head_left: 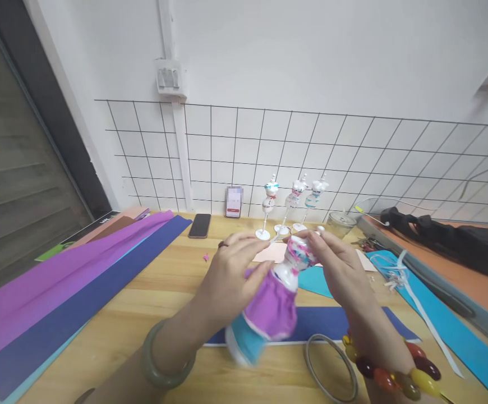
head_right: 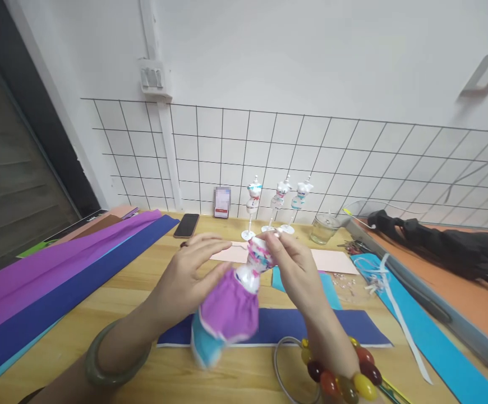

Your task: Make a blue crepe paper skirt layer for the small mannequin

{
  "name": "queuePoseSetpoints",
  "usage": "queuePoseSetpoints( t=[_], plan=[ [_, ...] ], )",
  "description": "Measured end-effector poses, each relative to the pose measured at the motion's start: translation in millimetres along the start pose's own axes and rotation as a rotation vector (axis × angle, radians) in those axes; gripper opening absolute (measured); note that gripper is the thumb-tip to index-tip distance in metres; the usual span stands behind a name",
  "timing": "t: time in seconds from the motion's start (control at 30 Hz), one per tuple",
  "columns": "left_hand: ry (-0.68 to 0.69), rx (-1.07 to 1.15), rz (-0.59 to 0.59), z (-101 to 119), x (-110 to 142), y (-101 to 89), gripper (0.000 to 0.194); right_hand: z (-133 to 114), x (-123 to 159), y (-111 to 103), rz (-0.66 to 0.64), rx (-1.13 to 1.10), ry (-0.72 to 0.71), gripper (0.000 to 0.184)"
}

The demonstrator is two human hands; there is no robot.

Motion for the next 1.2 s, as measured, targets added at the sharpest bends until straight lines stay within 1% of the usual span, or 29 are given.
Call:
queuePoseSetpoints(
  t=[0.07, 0.13, 0.2, 0.27, 0.3, 0.37, 0.47, 0.53, 0.63, 0.7, 0.8, 0.87, 1.03, 1.2],
  plan=[
    [-0.242, 0.19, -0.197, 0, 2, 3.2, 0.034, 0, 0, -1, -0.068, 0.032, -0.003, 0.035],
    [-0.423, 0.376, -0.355, 1, 5, 8.2, 0.04, -1, 1, 1, -0.111, 0.022, -0.009, 0.036],
    [-0.516, 0.518, -0.44, 3, 7, 14.0, 0.037, -2, 4, 5, -0.109, 0.005, -0.011, 0.036],
    [-0.57, 0.566, -0.457, 4, 8, 19.1, 0.029, -3, 6, 10, -0.084, 0.0, -0.003, 0.036],
    [-0.589, 0.557, -0.444, 4, 8, 21.0, 0.026, -3, 7, 12, -0.072, -0.005, 0.006, 0.037],
    [-0.606, 0.508, -0.378, 3, 8, 22.7, 0.025, -2, 8, 16, -0.03, -0.028, 0.027, 0.039],
    [-0.587, 0.382, -0.224, 0, 6, 20.5, 0.029, 0, 8, 18, 0.031, -0.052, 0.017, 0.038],
    [-0.57, 0.273, -0.129, -3, 5, 17.1, 0.031, 1, 8, 19, 0.035, 0.005, -0.02, 0.031],
    [-0.539, 0.145, -0.052, -5, 2, 12.6, 0.031, 1, 11, 20, 0.028, 0.152, -0.071, 0.024],
    [-0.519, 0.088, -0.033, -5, 1, 11.3, 0.03, 0, 14, 22, 0.011, 0.213, -0.108, 0.022],
    [-0.491, 0.052, -0.038, -4, 1, 11.9, 0.029, 0, 18, 26, -0.075, 0.244, -0.165, 0.02],
    [-0.467, 0.039, -0.043, -4, 2, 13.1, 0.028, 0, 20, 28, -0.106, 0.282, -0.194, 0.019],
    [-0.395, -0.071, -0.041, -5, 4, 16.1, 0.031, 1, 22, 30, -0.116, 0.382, -0.226, 0.02],
    [-0.326, -0.138, -0.023, -4, 6, 21.0, 0.032, -3, 26, 31, -0.101, 0.464, -0.216, 0.024]
  ],
)
Point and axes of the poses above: each hand's wrist, its own x-axis away from the middle knuckle, its own y-axis out of the palm, z = x × y, the point moved 1 cm from there along -x, towards the middle knuckle, and after that the axes turned 11 degrees about z, right-handed, at the moved point
